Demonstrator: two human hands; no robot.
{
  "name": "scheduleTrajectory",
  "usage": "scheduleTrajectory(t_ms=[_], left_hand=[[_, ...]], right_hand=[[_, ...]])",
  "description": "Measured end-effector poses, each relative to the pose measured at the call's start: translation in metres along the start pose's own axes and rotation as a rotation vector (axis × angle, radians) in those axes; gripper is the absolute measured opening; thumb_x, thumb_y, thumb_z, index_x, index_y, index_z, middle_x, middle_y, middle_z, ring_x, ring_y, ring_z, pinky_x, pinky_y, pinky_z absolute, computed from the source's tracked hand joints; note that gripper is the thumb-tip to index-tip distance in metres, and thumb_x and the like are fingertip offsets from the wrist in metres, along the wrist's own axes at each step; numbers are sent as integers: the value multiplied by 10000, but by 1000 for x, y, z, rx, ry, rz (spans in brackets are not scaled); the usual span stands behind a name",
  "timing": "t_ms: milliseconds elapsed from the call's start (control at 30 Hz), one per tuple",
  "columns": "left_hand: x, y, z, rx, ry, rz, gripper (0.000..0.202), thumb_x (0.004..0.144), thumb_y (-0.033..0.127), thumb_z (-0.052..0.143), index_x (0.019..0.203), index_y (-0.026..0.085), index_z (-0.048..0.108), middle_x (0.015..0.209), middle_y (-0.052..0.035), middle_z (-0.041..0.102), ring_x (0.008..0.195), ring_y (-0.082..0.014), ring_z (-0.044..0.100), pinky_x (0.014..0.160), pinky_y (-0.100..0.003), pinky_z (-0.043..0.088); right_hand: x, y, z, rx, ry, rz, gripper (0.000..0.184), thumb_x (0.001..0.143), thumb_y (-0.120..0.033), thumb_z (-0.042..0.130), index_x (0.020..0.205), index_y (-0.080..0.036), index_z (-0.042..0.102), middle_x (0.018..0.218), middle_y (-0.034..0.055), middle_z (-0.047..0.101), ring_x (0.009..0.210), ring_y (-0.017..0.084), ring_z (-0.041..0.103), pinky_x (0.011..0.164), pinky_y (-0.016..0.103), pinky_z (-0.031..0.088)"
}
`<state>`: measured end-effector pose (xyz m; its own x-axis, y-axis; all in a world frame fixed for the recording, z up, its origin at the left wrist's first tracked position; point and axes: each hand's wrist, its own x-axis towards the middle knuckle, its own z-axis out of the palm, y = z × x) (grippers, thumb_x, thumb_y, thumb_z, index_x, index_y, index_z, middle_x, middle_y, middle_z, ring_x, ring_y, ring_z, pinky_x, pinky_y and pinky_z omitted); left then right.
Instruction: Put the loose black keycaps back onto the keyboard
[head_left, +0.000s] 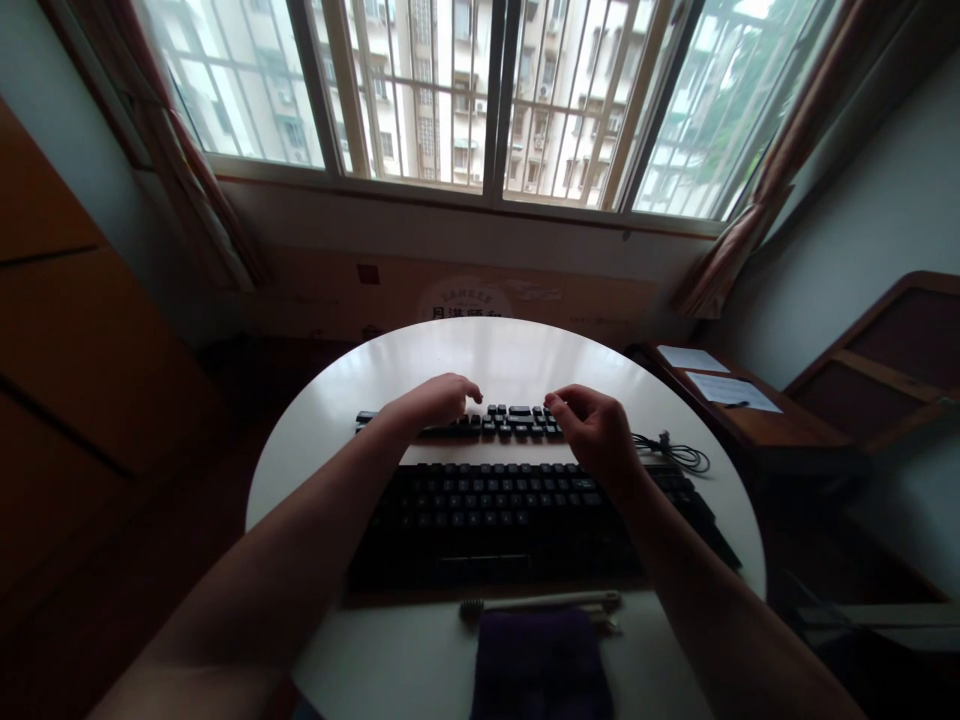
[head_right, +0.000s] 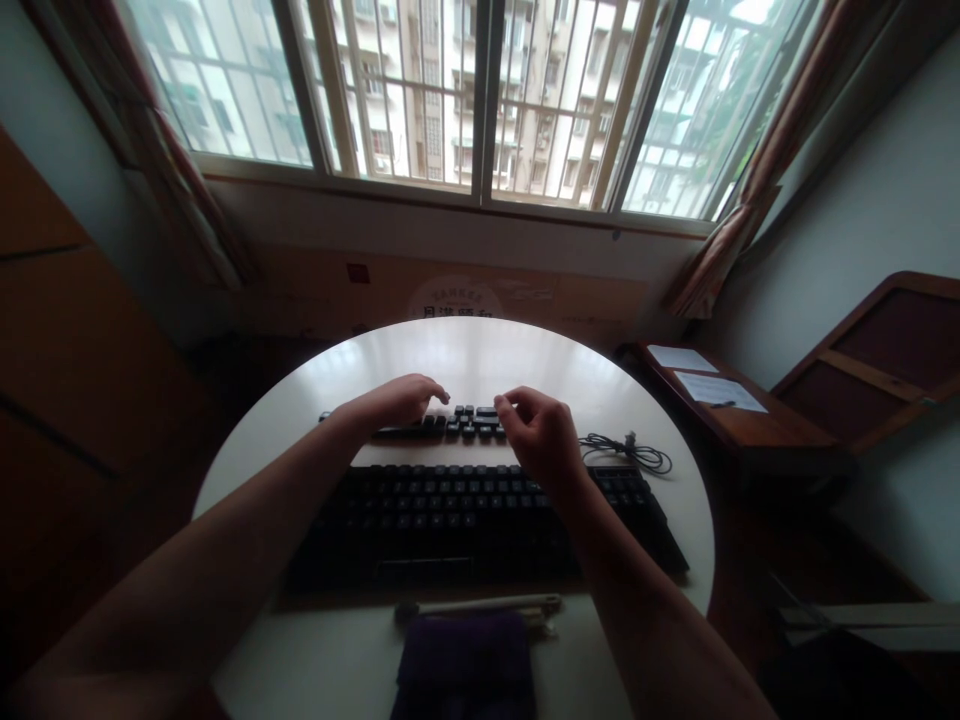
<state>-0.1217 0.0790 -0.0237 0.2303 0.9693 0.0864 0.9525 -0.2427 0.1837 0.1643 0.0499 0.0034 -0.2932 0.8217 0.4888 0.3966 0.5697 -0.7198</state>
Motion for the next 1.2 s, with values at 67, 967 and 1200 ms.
scheduleTrajectory(t_ms=[67, 967, 1200], left_hand=[[-3, 5, -7, 1, 37, -14, 483, 811, 33, 461, 1128, 208, 781, 1211, -80, 752, 1134, -213, 663, 1007, -306, 476], [-28, 78, -59, -889, -135, 331, 246, 821, 230, 674, 1030, 145, 774, 1050, -95, 778, 975, -225, 702, 874, -334, 537], [-22, 81, -50, -912, 2, 285, 254, 809, 357, 748, 906, 134, 676, 877, -56, 724, 840, -172, 662, 784, -304, 521]], right_hand=[[1, 3, 1, 1, -20, 2, 420, 916, -512, 574, 868, -130, 745, 711, 28, 637, 637, 80, 529, 623, 193, 398], [9, 20, 8, 84, -173, -165, 334, 875, -298, 631, 1170, -201, 752, 1124, 68, 708, 798, 93, 660, 688, 181, 534], [6, 14, 11, 82, -141, -146, 322, 870, -337, 647, 1125, -172, 754, 1039, 68, 721, 734, 87, 633, 638, 177, 511]])
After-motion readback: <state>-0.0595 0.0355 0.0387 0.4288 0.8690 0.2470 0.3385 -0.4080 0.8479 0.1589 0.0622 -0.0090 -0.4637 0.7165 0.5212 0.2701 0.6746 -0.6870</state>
